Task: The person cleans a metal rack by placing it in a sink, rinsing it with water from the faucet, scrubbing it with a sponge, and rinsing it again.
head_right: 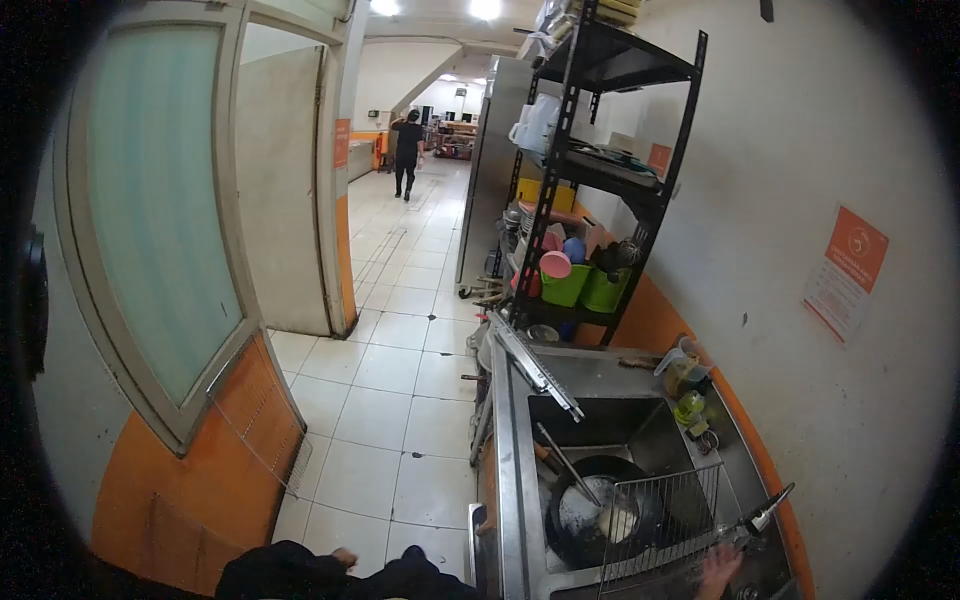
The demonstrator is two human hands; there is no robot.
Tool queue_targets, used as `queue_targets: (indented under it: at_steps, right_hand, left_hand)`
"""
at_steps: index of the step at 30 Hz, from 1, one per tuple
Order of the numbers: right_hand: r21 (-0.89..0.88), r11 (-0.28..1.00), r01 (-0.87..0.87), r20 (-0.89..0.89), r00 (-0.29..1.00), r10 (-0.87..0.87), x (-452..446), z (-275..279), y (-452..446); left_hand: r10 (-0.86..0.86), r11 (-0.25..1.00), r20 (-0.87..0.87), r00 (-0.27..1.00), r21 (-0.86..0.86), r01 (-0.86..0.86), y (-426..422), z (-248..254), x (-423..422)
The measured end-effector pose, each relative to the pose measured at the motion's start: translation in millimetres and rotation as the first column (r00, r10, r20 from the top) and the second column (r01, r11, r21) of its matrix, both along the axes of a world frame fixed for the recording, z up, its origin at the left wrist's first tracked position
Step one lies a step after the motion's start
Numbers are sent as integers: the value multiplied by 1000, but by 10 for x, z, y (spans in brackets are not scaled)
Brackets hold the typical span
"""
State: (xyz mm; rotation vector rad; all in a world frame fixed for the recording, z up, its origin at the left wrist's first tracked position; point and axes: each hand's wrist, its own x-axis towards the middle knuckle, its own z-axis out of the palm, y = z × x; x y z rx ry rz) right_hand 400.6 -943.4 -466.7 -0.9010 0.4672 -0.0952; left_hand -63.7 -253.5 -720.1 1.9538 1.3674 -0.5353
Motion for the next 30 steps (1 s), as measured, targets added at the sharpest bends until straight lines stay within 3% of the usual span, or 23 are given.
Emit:
queue_targets:
  at_steps: [1,3,7,10,12,13,14,15,16,17,18,20,22,24,28,30]
  right_hand:
    - [8,1000,8,-3,1000,-8,7,63,-84]
    - [-370,927,57,94,995,-24,-214,620,154]
    - [-511,839,186,251,966,-62,-364,1280,423]
    - [-883,468,17,160,950,267,-299,1457,523]
    - [-939,345,3,84,972,220,64,1139,269]
    - [-894,447,4,133,957,257,184,1059,264]
    - [-842,540,-7,176,942,286,263,1025,245]
    - [-847,530,-33,140,948,284,260,1085,292]
    - [-890,457,-7,105,970,220,238,1214,448]
    - [-924,381,21,85,985,151,182,1274,572]
    - [-925,381,18,79,986,145,76,1325,669]
    - [-881,469,59,152,975,163,-118,1471,794]
    - [-885,466,5,125,966,226,-112,1421,544]
    - [-907,412,-85,81,925,371,-85,1314,182]
    - [-875,432,-217,-24,912,410,-258,1506,-43]
    - [-920,314,-232,-153,954,258,-395,1679,10]
  left_hand:
    - [56,993,-92,994,-94,-65,9,-40,-307]
    - [35,981,-168,985,-185,-66,6,-48,-661]
    - [-45,963,-179,983,-270,-5,-131,-73,-765]
    - [-256,934,-97,962,-281,220,-191,-116,-488]
    - [-474,865,38,879,-166,474,-157,-134,-30]
    - [-560,823,114,821,-40,567,-112,-165,253]
    - [-485,875,95,869,49,482,-144,-58,556]
    - [-441,888,163,883,222,402,-189,58,875]
    - [-218,972,379,900,165,166,-265,463,1163]
    - [-151,969,607,780,247,-5,-353,798,1454]
    - [-215,915,727,652,384,-127,-407,960,1741]
    - [-250,889,875,414,377,-261,-575,1657,2205]
    - [-308,877,919,246,374,-301,-763,2126,2538]
    - [-290,922,947,137,315,-225,-983,2567,2702]
    - [-381,911,922,69,387,-145,-1209,2849,2737]
    - [-341,935,937,80,347,-73,-1262,2794,2651]
